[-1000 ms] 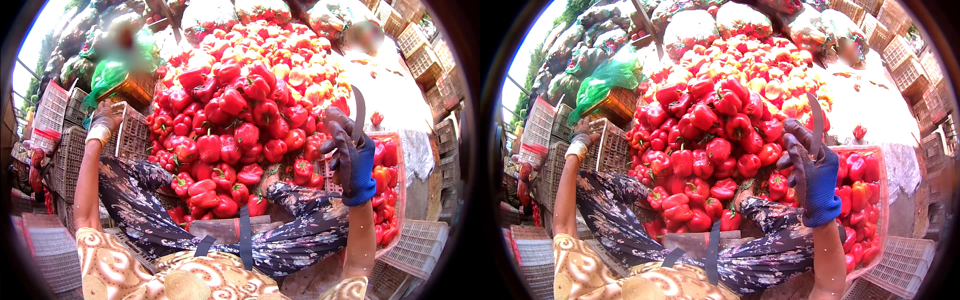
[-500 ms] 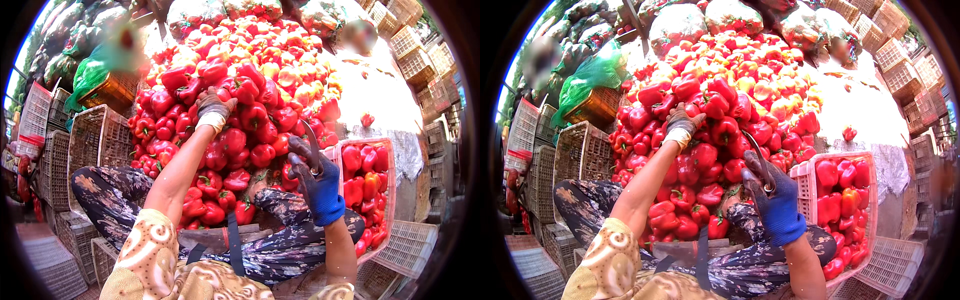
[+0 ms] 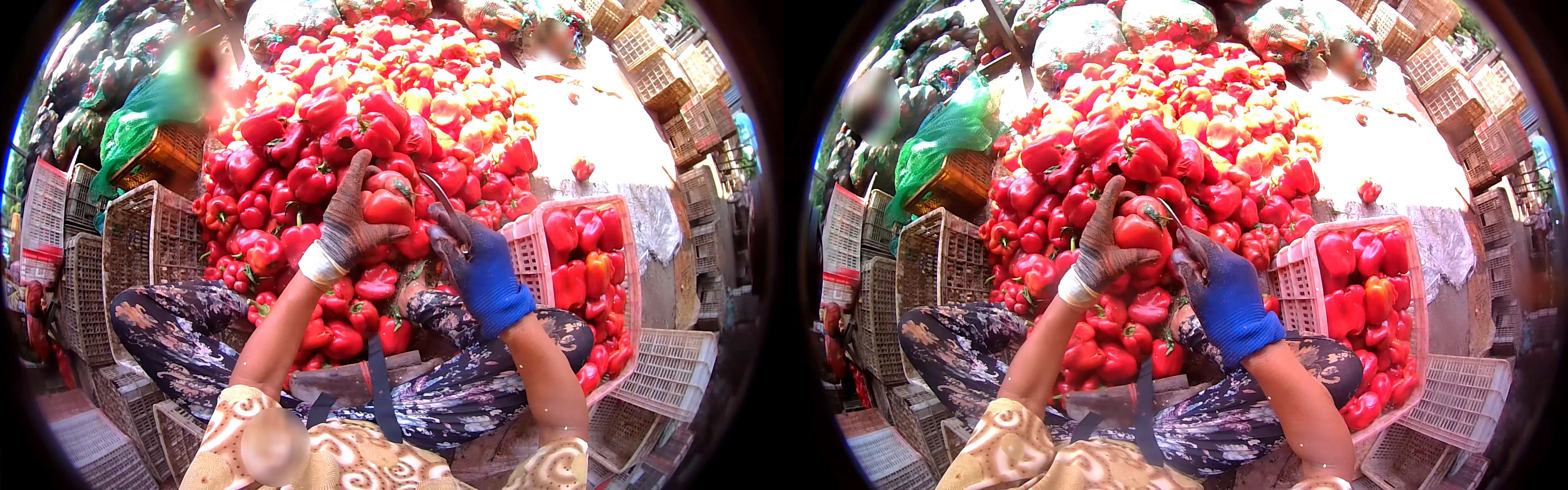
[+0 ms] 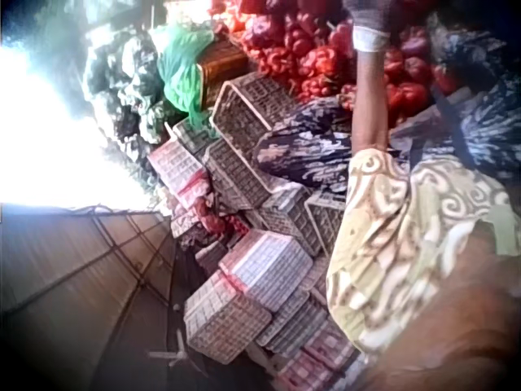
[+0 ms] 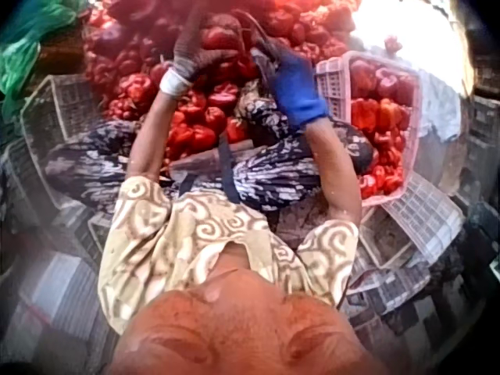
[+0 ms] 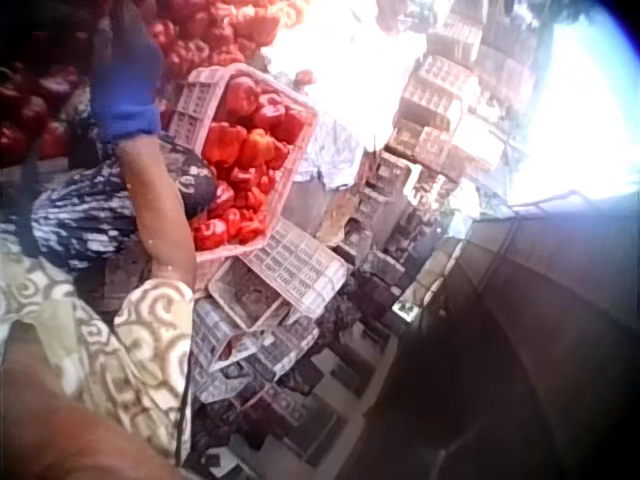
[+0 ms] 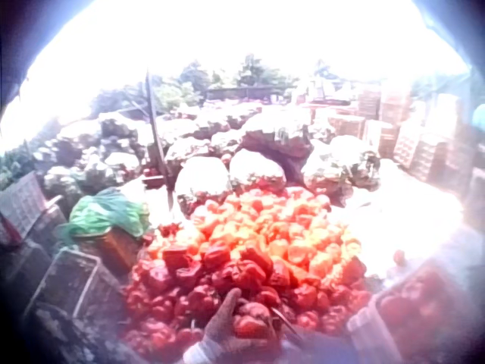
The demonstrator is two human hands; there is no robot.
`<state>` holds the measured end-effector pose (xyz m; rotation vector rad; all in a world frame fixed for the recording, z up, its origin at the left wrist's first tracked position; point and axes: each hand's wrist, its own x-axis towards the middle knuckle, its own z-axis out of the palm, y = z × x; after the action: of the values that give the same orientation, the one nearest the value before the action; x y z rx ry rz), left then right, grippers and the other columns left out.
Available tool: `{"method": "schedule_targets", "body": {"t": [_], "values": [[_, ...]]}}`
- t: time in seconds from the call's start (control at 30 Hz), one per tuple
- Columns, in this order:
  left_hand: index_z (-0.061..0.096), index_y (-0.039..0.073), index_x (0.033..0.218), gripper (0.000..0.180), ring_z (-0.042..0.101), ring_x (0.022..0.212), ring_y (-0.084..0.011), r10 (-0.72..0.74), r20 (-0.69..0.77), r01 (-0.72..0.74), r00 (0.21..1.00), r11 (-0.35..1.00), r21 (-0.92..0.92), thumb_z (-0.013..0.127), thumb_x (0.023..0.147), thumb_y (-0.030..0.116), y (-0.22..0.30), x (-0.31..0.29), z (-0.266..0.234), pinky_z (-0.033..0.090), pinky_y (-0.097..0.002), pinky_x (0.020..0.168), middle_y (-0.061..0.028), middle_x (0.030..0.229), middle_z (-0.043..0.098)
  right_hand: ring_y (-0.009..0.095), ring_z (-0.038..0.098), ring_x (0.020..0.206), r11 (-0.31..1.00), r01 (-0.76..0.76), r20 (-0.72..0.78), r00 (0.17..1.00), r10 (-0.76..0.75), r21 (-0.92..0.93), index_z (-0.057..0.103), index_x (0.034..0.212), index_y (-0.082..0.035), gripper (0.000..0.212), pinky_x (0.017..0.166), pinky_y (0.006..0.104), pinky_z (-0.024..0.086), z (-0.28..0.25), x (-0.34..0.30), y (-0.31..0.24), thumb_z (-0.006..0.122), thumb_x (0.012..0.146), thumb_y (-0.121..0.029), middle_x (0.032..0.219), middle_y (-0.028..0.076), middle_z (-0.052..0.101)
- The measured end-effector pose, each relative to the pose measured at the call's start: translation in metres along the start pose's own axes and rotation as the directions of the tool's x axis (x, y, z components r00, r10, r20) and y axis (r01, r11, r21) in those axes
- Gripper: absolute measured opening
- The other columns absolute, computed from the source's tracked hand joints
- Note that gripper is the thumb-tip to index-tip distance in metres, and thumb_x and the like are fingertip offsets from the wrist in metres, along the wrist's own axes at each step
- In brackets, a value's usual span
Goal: The person removes the stems and cores from red bell peppers using a knife and places the cleaned peppers into a plastic crate.
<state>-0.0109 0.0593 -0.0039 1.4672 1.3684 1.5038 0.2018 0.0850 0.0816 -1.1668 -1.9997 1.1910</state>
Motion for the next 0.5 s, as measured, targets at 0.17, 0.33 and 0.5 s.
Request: {"method": "schedule_targets", "body": {"t": [0.17, 0.33, 0.5], "values": [[0.015, 0.009, 0.152, 0.129, 0.052, 0.115, -0.0201, -0.136, 0.145, 0.17, 0.98, 0.952, -0.255, 0.094, 0.05, 0.015, 0.063, -0.004, 0.021, 0.047, -0.0354, 0.099, -0.01, 0.127, 0.048, 0.026, 0.069, 0.082, 0.998, -0.027, -0.066, 0.997, 0.032, 0.064, 0.067, 0.108, -0.002, 0.029, 0.07, 0.034, 0.053, -0.002, 0.004, 0.003, 0.071, 0.086, -0.021, 0.09, 0.016, 0.069], [0.01, 0.011, 0.152, 0.134, 0.054, 0.113, -0.0208, -0.033, 0.071, 0.048, 0.997, 0.975, -0.217, 0.094, 0.048, 0.01, 0.059, -0.012, 0.016, 0.048, -0.036, 0.098, -0.0103, 0.125, 0.051, 0.025, 0.07, 0.08, 0.997, -0.048, -0.138, 0.99, 0.04, -0.055, 0.067, 0.102, -0.003, 0.023, 0.069, 0.0333, 0.053, -0.015, 0.011, 0.015, 0.071, 0.085, -0.019, 0.085, 0.016, 0.069], [0.013, 0.015, 0.154, 0.131, 0.05, 0.118, -0.0213, 0.013, 0.058, -0.007, 0.998, 0.995, -0.102, 0.094, 0.052, 0.026, 0.044, -0.014, 0.006, 0.045, -0.0367, 0.1, -0.0107, 0.129, 0.048, 0.033, 0.068, 0.077, 0.999, -0.009, -0.072, 0.997, 0.007, -0.035, 0.063, 0.108, -0.003, 0.027, 0.067, 0.0368, 0.052, -0.015, 0.002, 0.009, 0.068, 0.088, -0.021, 0.083, 0.018, 0.068]]}}
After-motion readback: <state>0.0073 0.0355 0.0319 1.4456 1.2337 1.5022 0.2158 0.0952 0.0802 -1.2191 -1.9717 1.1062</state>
